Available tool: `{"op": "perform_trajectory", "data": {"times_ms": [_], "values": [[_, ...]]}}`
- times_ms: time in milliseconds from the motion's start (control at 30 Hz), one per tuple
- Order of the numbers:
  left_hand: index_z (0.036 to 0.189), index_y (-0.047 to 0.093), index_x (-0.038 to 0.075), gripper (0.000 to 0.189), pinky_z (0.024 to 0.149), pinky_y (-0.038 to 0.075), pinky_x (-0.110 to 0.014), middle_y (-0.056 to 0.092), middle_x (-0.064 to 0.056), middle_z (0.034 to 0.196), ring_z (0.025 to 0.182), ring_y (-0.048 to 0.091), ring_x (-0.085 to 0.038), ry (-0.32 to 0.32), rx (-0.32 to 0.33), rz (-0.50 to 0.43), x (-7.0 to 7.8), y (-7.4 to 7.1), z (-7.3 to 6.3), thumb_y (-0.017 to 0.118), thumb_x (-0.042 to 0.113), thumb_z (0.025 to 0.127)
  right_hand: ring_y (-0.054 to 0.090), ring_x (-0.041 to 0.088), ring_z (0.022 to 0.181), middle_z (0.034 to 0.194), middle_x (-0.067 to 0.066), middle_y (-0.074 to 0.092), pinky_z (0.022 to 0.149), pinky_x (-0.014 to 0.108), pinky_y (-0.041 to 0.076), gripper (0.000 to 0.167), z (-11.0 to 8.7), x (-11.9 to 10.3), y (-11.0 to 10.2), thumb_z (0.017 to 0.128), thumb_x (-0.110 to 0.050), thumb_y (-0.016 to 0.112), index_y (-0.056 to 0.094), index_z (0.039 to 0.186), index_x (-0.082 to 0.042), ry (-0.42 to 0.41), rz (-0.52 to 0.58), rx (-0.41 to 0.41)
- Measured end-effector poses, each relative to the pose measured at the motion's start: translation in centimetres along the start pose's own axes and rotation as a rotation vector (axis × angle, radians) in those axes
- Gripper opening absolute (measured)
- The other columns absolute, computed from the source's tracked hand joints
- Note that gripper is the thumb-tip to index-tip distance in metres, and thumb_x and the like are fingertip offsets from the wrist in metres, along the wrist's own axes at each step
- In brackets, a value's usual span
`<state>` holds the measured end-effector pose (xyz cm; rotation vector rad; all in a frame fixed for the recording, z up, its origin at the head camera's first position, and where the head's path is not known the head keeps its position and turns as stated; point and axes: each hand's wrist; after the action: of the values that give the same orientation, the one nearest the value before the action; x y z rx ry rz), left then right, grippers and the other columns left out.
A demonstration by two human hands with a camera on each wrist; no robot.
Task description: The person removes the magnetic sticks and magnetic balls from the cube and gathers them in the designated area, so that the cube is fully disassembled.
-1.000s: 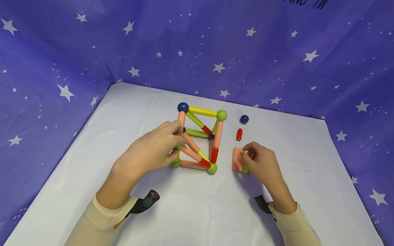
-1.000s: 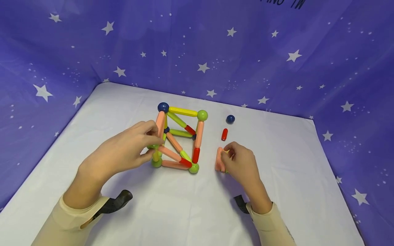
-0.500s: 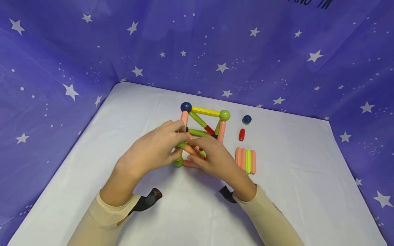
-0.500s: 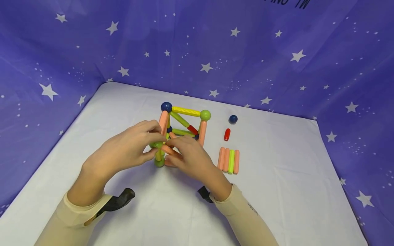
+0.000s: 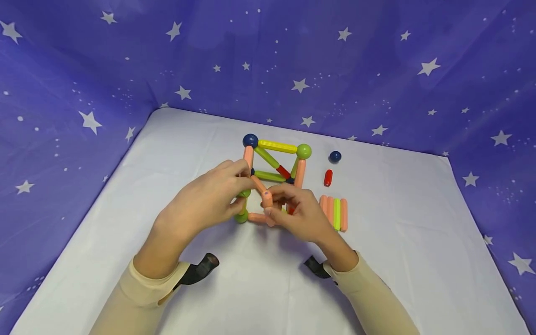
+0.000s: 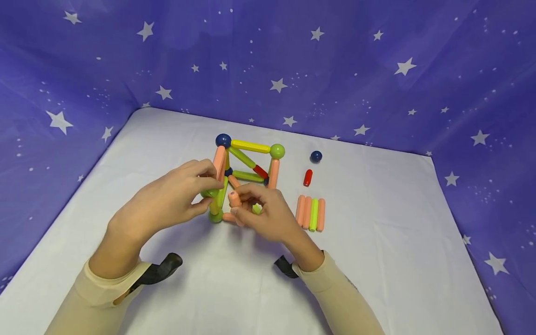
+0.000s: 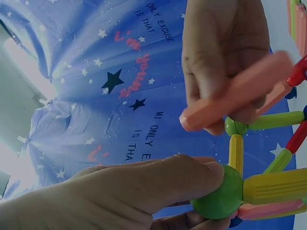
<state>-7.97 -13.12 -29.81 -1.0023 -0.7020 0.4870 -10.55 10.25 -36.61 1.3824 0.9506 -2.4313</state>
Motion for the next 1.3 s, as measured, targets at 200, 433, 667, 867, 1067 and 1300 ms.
{"op": "perform_trajectory", "data": {"times_ms": [200, 433, 667, 867, 1067, 1300], "values": [[0.09, 0.071, 0.013, 0.022, 0.073, 0.042, -0.027, 0.053, 0.001, 0.098, 0.087, 0.048, -0.018, -0.013, -0.025, 0.035, 0.1, 0.0, 0.1, 0.072, -0.004, 0.076, 0.063, 0.028, 0.083, 0.095, 0.011, 0.068, 0.07, 0.031, 0.052, 0.027, -1.6, 0.6, -3.4, 0.092, 0.0, 0.065, 0.063, 0.118, -0.004, 0.158, 0.13, 0.138], [0.084, 0.068, 0.014, 0.02, 0.073, 0.042, -0.027, 0.052, 0.0, 0.097, 0.087, 0.047, -0.018, -0.01, -0.038, 0.036, 0.1, 0.3, 0.2, 0.072, -0.004, 0.076, 0.06, 0.023, 0.084, 0.099, 0.01, 0.065, 0.07, 0.024, 0.05, 0.028, -5.7, 2.2, -9.1, 0.095, -0.02, 0.065, 0.067, 0.118, -0.005, 0.46, -0.167, 0.343], [0.086, 0.069, 0.013, 0.019, 0.073, 0.042, -0.027, 0.051, 0.0, 0.097, 0.087, 0.047, -0.018, -0.017, -0.044, 0.043, 0.2, 0.2, 0.2, 0.072, -0.003, 0.077, 0.054, 0.025, 0.08, 0.098, 0.012, 0.058, 0.058, 0.029, 0.045, 0.046, -9.7, 5.3, -12.8, 0.094, -0.034, 0.061, 0.059, 0.129, -0.004, 0.808, -0.481, 0.275], [0.09, 0.07, 0.012, 0.02, 0.073, 0.042, -0.028, 0.051, 0.0, 0.098, 0.087, 0.046, -0.018, -0.021, -0.042, 0.056, 0.2, 0.1, 0.1, 0.072, -0.003, 0.077, 0.056, 0.026, 0.084, 0.101, 0.013, 0.059, 0.066, 0.032, 0.046, 0.056, -11.0, 6.8, -13.3, 0.093, -0.044, 0.061, 0.055, 0.13, -0.002, 0.977, -0.498, 0.162], [0.097, 0.073, 0.011, 0.025, 0.073, 0.042, -0.028, 0.051, -0.001, 0.097, 0.087, 0.046, -0.019, -0.022, -0.047, 0.059, 0.2, 0.1, 0.3, 0.069, -0.004, 0.078, 0.06, 0.023, 0.078, 0.097, 0.013, 0.063, 0.064, 0.032, 0.047, 0.052, -10.5, 6.4, -13.2, 0.095, -0.042, 0.059, 0.056, 0.128, -0.002, 0.962, -0.558, 0.145], [0.095, 0.072, 0.011, 0.024, 0.072, 0.042, -0.028, 0.051, -0.001, 0.097, 0.086, 0.046, -0.019, -0.032, -0.049, 0.058, 0.3, 0.1, 0.3, 0.07, -0.005, 0.078, 0.054, 0.019, 0.07, 0.085, 0.004, 0.06, 0.056, 0.031, 0.044, 0.029, -7.6, 3.7, -10.5, 0.091, -0.023, 0.066, 0.065, 0.115, -0.007, 0.581, -0.672, 0.249]]}}
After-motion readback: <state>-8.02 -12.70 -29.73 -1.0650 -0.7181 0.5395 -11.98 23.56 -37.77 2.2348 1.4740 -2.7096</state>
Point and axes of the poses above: each hand's wrist, its own z-axis towards the middle knuckle, its own y-axis out of the palm, x = y × z
